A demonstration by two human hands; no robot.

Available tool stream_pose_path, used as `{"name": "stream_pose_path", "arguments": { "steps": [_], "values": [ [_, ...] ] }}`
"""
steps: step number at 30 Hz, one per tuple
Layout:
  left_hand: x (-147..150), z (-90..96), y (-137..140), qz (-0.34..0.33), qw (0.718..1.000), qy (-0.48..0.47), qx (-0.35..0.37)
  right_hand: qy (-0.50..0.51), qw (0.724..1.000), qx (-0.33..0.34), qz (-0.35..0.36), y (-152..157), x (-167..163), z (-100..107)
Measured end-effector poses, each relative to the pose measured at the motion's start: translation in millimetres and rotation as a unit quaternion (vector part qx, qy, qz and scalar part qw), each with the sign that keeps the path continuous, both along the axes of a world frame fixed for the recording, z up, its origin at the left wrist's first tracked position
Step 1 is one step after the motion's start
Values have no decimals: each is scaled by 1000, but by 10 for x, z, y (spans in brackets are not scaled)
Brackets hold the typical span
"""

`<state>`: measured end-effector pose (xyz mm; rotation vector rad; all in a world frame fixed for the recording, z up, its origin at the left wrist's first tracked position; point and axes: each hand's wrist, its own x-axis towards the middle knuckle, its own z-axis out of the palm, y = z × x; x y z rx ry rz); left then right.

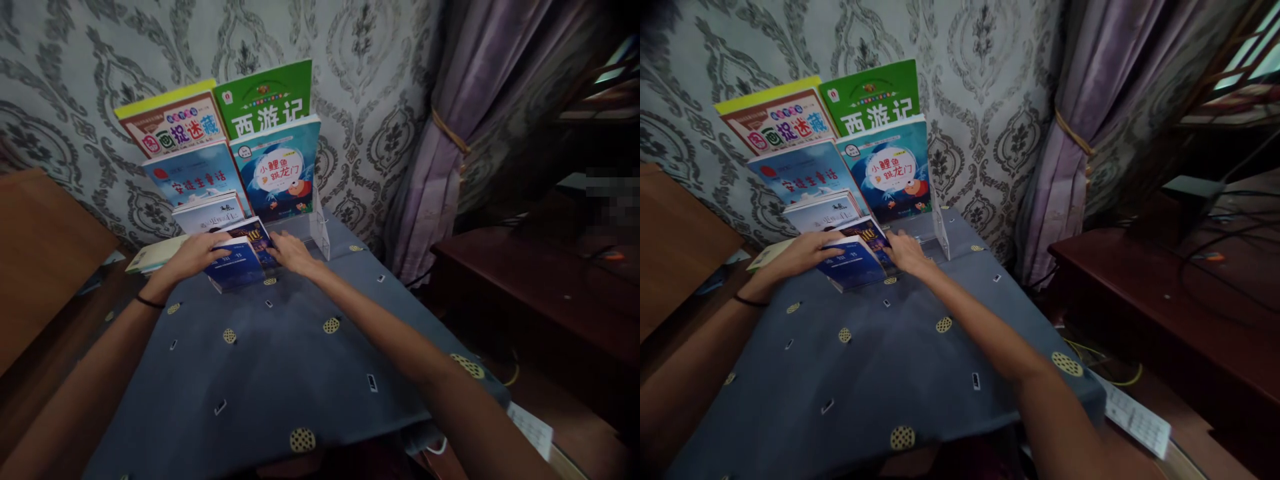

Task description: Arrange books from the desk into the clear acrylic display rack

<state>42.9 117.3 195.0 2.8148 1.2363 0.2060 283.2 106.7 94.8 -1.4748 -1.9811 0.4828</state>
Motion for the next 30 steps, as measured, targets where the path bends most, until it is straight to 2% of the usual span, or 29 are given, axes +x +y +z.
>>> {"name": "stream_pose_path", "arguments": {
  "steps": [3, 6, 8, 10, 12, 15, 17, 19, 26, 30],
  "values": [
    [-5, -79, -36, 3, 999, -16, 34, -69, 996, -28, -43, -98, -18, 121],
    [-54, -163, -118, 14, 993, -47, 105, -82, 993, -42, -67, -118, -33, 140],
    [-136, -259, -181, 51, 979, -104, 166, -81, 993, -42, -80, -91, -29, 107],
    [-248, -425, -222, 99, 953, -202, 201, -83, 992, -50, -84, -48, -18, 54],
    [-356, -669, -223, 141, 919, -320, 181, -84, 992, -57, -82, -1, -16, -6],
    [-427, -1089, -173, 161, 874, -452, 73, -83, 993, -53, -67, 56, -51, -82],
    [-400, -1314, -148, 145, 855, -498, 31, -89, 994, -46, -53, 87, -101, -113],
    [-339, -1450, -148, 144, 846, -512, 34, -89, 994, -41, -37, 117, -164, -134],
    [-184, -1545, -194, 202, 837, -501, 86, -61, 998, -24, 12, 197, -338, -217],
    [-145, -1586, -181, 206, 829, -512, 96, -64, 997, -31, 21, 208, -367, -249]
  ]
}}
